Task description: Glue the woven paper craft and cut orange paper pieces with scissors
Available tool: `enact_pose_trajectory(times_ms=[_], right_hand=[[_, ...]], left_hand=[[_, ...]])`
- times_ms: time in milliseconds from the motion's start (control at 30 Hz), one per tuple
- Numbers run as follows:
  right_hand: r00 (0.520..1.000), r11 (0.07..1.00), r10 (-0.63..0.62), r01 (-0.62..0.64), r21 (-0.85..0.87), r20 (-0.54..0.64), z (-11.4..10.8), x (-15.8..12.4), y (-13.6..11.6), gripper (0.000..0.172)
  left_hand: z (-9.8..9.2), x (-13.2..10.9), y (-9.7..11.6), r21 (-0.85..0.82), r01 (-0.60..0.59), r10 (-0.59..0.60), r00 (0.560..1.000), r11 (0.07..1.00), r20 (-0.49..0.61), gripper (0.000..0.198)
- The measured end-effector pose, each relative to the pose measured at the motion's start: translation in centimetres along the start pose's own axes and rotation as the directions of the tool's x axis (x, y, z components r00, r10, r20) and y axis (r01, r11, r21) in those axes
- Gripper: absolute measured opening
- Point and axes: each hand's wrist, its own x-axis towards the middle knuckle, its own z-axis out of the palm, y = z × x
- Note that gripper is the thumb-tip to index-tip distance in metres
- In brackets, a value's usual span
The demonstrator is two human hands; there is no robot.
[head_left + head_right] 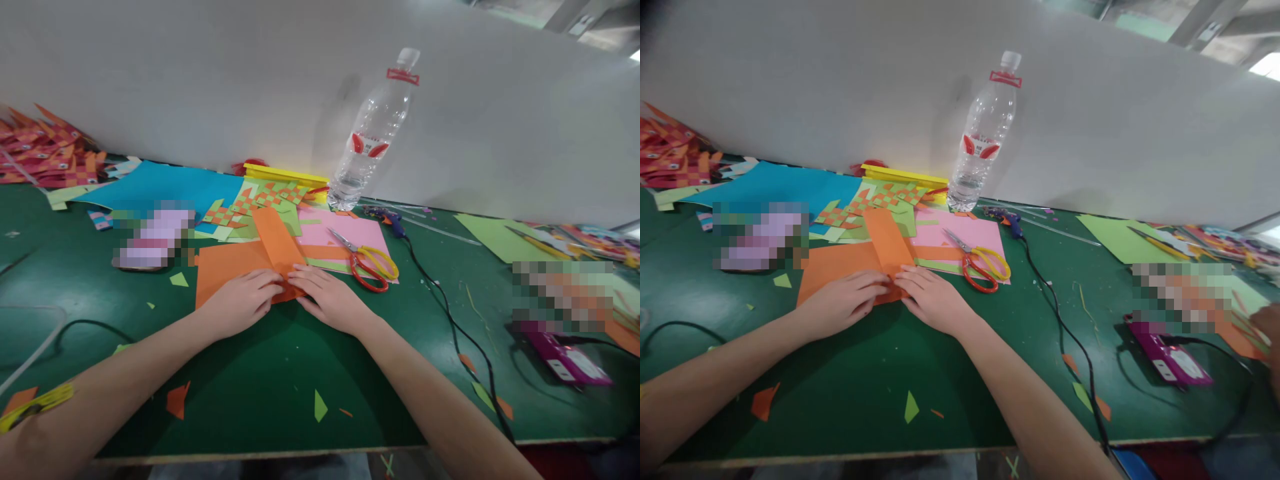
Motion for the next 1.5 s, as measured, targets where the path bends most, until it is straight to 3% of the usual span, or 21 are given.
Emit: enact_pose_trajectory(times_ms=[600,1133,1233,1367,1500], right_hand=[[1.000,1.000,-0.017,0.017,-0.023,-0.011,0.32,-0.16,0.24,0.032],[1.000,0.999,0.005,-0.005,0.053,-0.011,0.18,-0.14,0.08,0.034],[0.985,0.986,0.122,-0.107,0.127,-0.119,0.10,-0.15,0.06,0.037],[0.858,0.911,0.412,-0.379,0.164,-0.305,0.26,-0.26,0.40,0.038],[0.849,0.896,0.443,-0.405,0.184,-0.287,0.63,-0.07,0.42,0.028]], left_hand=[[0.17,-0.08,-0.15,-0.012,0.016,-0.016,1.000,1.000,-0.015,0.028],[0.17,0.01,-0.06,-0.023,0.020,-0.022,0.999,1.000,-0.045,0.030],[0.15,0.02,-0.12,-0.009,0.022,-0.022,0.999,1.000,-0.030,0.030],[0.05,0.06,-0.12,0.001,0.038,-0.038,0.999,0.999,0.003,0.030],[-0.12,0.10,0.00,-0.005,0.031,-0.031,1.000,1.000,0.003,0.031]])
